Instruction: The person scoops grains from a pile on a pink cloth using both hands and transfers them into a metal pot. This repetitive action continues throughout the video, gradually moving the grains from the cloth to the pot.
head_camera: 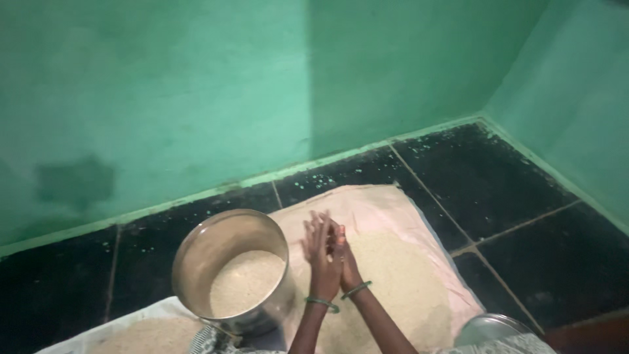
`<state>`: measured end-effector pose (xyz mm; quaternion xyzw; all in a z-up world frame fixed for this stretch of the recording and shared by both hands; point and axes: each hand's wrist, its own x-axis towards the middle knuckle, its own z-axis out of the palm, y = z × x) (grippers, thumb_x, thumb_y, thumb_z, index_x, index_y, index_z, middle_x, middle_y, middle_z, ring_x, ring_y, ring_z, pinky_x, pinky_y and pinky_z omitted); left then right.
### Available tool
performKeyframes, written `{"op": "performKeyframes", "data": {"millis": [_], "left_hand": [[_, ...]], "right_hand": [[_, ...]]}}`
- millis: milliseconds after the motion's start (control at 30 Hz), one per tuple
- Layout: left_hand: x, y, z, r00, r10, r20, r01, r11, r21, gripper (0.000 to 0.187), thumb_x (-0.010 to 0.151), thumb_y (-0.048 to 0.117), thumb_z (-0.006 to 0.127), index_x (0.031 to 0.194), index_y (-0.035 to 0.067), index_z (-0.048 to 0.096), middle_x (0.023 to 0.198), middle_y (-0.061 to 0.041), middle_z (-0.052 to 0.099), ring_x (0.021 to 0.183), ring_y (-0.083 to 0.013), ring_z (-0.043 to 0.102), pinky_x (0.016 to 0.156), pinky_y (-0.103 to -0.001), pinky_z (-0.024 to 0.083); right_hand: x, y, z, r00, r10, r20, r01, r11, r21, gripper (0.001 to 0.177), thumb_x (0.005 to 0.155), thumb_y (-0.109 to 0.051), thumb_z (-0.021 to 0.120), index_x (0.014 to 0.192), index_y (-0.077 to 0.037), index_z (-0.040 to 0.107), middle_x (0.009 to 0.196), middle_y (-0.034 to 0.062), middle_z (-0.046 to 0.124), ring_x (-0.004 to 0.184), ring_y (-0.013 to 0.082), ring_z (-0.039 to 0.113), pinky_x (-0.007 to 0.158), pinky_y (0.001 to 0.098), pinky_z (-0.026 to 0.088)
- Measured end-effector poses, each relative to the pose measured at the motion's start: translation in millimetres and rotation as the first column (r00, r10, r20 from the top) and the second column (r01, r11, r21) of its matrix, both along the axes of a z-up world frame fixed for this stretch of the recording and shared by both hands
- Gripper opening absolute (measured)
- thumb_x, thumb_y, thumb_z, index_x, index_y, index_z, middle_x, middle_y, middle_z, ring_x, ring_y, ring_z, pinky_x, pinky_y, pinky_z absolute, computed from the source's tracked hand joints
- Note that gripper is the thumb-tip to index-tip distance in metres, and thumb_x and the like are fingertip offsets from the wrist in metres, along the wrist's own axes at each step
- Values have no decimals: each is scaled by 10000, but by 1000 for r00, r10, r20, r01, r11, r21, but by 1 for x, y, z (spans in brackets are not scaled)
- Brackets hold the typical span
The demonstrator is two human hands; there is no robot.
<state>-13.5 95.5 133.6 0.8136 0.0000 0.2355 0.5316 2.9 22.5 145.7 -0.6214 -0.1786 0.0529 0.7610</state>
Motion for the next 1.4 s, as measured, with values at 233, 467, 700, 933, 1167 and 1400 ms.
{"op": "performKeyframes", "data": {"millis": [233, 467, 700, 933, 1167, 1400], "left_hand": [[28, -63, -90, 956, -135, -262, 101, 985, -139, 602, 1042, 492, 440, 1592, 250, 402, 1703, -151, 202, 1569, -413, 135, 1222, -529, 154], [46, -50, -159, 978, -60, -200, 15, 975, -220, 535, 1069, 388, 418, 1489, 66, 492, 1559, -191, 499, 1469, -323, 438, 1188, -408, 337], [65, -39, -205, 983, -77, -167, 142, 894, 424, 461, 1067, 226, 430, 1482, 36, 496, 1555, -174, 490, 1477, -341, 405, 1204, -456, 299], [77, -57, -233, 954, -122, -275, 266, 770, 579, 516, 1007, 170, 463, 1493, -1, 446, 1573, -177, 436, 1465, -337, 385, 1198, -461, 283], [63, -71, -239, 968, -197, -157, 249, 848, 468, 490, 1015, 147, 467, 1471, -30, 480, 1544, -210, 479, 1460, -355, 414, 1207, -458, 298], [31, -67, -219, 943, -294, -153, 331, 857, 394, 494, 990, 102, 487, 1460, -48, 481, 1509, -238, 510, 1426, -373, 454, 1202, -466, 318]], "right_hand": [[46, -111, -137, 954, -216, -210, 216, 976, -25, 737, 1036, -598, 279, 1484, -49, 482, 1369, 163, 657, 1217, 258, 664, 1041, 378, 512], [66, -169, -220, 902, -407, -147, 375, 904, -205, 563, 1081, -436, 392, 1382, -11, 606, 1303, 153, 700, 1233, 236, 655, 1073, 362, 488], [71, -161, -198, 936, -180, 303, 330, 748, -576, 447, 1060, -261, 488, 1399, 14, 587, 1466, 184, 564, 1409, 310, 487, 1167, 389, 375], [87, -147, -211, 933, 45, 357, 271, 566, -779, 476, 1056, -247, 496, 1468, -10, 506, 1551, 186, 476, 1481, 321, 386, 1221, 412, 293], [70, -157, -218, 957, 40, 286, 214, 566, -796, 485, 1062, -262, 468, 1477, -13, 499, 1561, 166, 470, 1478, 291, 388, 1229, 420, 269], [35, -164, -209, 960, 14, 281, 219, 589, -778, 453, 1077, -269, 448, 1427, -5, 557, 1514, 169, 529, 1449, 295, 456, 1236, 409, 300]]}}
